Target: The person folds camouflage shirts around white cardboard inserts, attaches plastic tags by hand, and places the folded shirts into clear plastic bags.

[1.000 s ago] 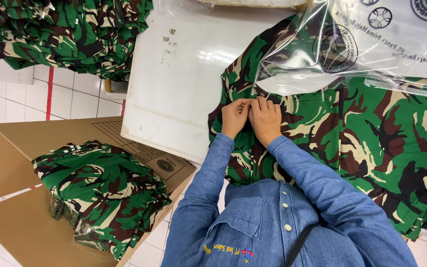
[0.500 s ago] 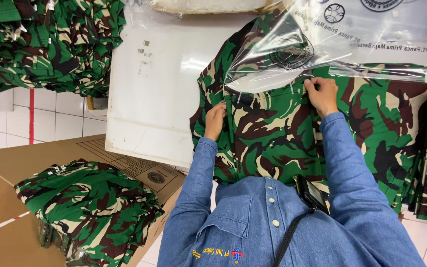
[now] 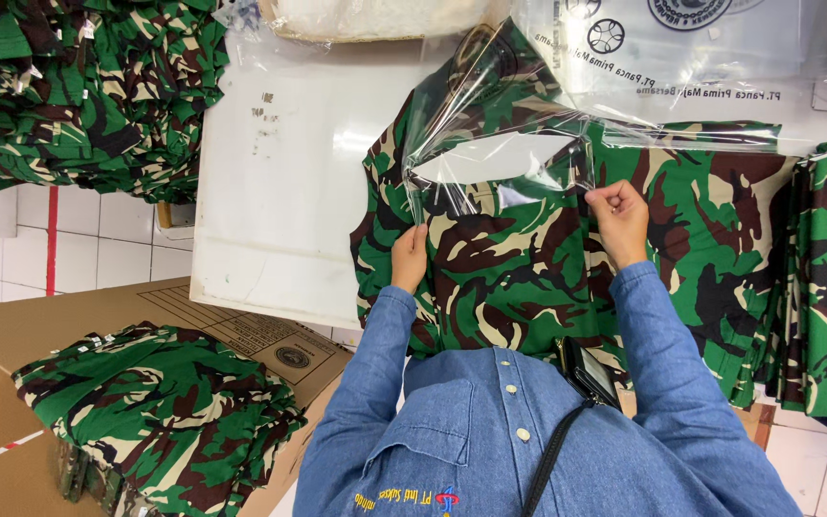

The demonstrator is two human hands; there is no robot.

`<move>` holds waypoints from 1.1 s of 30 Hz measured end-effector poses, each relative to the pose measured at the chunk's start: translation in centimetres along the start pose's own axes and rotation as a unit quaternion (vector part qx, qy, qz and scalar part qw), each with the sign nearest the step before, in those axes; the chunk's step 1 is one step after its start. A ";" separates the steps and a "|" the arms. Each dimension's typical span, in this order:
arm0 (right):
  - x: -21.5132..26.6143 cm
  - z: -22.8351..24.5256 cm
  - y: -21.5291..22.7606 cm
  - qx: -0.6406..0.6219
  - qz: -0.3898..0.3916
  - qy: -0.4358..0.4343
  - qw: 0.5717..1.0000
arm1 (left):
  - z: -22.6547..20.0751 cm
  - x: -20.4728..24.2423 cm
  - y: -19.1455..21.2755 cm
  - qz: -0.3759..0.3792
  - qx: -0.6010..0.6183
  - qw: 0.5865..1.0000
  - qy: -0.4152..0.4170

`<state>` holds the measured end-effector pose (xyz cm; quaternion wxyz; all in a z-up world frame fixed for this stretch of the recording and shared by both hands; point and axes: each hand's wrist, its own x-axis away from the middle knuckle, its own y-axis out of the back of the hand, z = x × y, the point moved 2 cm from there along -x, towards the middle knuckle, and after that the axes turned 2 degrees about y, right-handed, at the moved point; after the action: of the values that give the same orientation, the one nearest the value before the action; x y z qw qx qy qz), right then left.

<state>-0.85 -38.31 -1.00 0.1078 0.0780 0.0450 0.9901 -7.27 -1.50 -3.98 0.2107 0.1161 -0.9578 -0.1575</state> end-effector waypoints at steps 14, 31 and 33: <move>21.7 -10.4 11.4 -0.089 0.062 -0.226 0.968 | 10.4 16.2 -0.1 0.114 -0.042 0.983 0.135; 19.9 -3.9 8.7 -0.030 0.034 -0.160 0.986 | 5.1 14.1 -4.5 0.129 0.047 0.984 0.109; 19.4 -5.0 8.7 0.000 0.018 -0.150 0.988 | 4.7 13.8 -5.1 0.123 0.012 0.985 0.121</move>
<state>-22.19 -42.85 -2.22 0.0953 0.2266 0.0268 0.9689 -20.73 -8.97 -4.76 0.3413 0.0176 -0.9341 -0.1036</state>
